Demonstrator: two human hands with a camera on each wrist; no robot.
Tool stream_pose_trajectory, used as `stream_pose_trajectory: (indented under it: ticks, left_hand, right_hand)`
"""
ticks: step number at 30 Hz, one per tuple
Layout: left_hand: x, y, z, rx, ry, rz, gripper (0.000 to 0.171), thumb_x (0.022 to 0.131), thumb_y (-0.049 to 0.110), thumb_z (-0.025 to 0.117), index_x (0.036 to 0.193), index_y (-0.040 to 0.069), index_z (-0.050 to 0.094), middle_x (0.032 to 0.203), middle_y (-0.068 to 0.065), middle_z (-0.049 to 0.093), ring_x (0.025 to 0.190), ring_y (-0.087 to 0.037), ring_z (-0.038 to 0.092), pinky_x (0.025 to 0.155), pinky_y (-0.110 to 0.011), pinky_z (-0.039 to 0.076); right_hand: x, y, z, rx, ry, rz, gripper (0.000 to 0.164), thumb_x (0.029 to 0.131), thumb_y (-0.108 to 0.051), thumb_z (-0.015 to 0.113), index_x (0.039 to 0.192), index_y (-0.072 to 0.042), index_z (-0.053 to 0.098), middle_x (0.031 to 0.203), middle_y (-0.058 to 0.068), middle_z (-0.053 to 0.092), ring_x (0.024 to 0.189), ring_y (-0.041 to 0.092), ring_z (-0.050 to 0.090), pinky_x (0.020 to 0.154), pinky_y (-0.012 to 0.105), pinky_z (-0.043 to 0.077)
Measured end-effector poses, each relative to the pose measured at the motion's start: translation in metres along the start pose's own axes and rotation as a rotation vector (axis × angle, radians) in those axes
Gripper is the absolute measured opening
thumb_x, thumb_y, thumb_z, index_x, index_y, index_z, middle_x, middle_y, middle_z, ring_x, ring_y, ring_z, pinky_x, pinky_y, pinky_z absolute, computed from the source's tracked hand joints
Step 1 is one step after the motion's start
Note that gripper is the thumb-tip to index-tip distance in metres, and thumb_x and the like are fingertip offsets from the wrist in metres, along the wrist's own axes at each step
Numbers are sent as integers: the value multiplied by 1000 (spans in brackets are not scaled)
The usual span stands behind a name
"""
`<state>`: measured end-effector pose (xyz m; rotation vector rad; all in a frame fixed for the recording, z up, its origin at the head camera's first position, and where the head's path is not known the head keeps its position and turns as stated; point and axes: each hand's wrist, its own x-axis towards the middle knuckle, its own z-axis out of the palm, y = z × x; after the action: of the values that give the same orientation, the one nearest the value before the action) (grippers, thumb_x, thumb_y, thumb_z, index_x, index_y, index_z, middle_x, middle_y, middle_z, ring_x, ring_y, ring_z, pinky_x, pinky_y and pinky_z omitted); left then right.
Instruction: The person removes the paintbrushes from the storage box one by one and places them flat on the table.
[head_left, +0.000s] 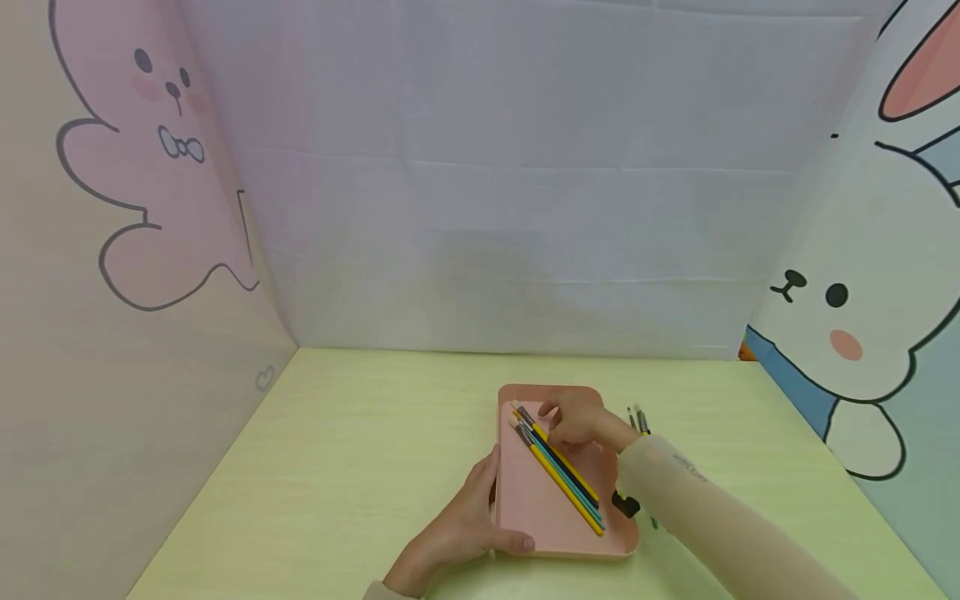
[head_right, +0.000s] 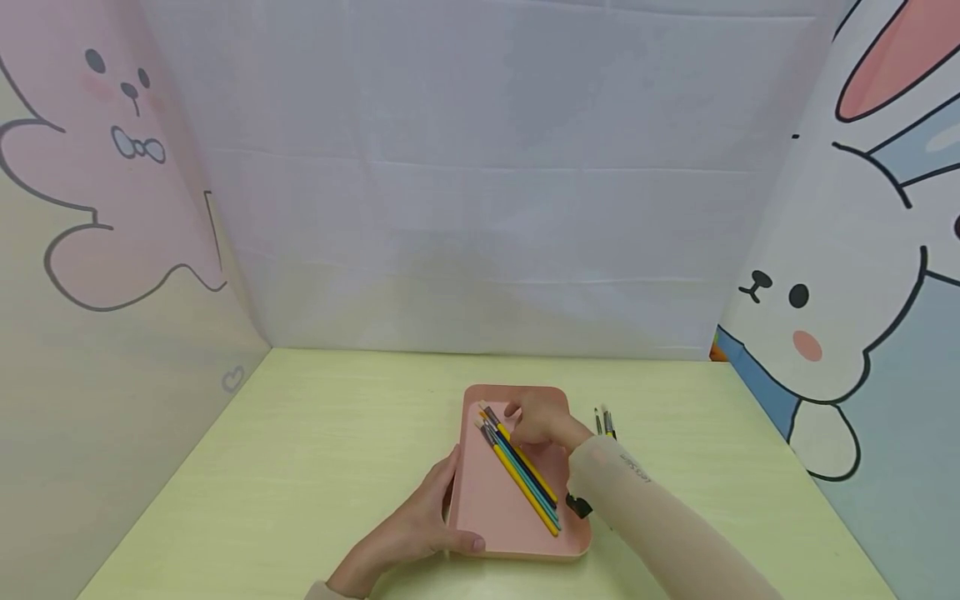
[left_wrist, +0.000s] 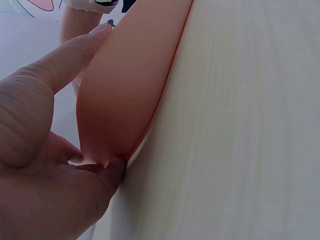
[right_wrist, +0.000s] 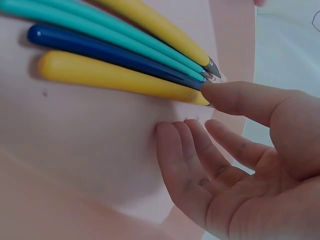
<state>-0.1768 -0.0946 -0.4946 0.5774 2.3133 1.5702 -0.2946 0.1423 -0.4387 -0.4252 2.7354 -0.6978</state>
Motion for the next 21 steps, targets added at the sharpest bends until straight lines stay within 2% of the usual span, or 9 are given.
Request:
stream_pose_trajectory:
  ticks: [4, 11, 21]
  left_hand:
    - [1, -1, 0, 0, -1, -7, 138, 75, 39, 98, 171, 35, -1, 175, -12, 17, 155, -29, 27, 122, -60, 27]
    - [1, 0, 0, 6, 0, -25, 140, 75, 41, 98, 173, 26, -1, 175, -13, 16, 157, -31, 25, 121, -63, 27]
    - [1, 2, 0, 8, 2, -16, 139, 75, 39, 98, 172, 29, -1, 175, -12, 16, 157, -31, 23, 121, -64, 26]
  right_hand:
    - [-1, -1, 1, 27, -11, 9, 51, 79, -1, 82, 129, -5, 73, 97, 4, 76, 70, 12, 66, 57, 25, 47]
    - [2, 0, 2, 131, -46, 38, 54, 79, 5, 83, 130, -2, 70, 99, 7, 73, 73, 15, 67, 61, 27, 54]
    - [2, 2, 3, 227, -61, 40, 58, 76, 14, 80, 132, 0, 68, 93, 7, 67, 76, 16, 65, 64, 30, 58]
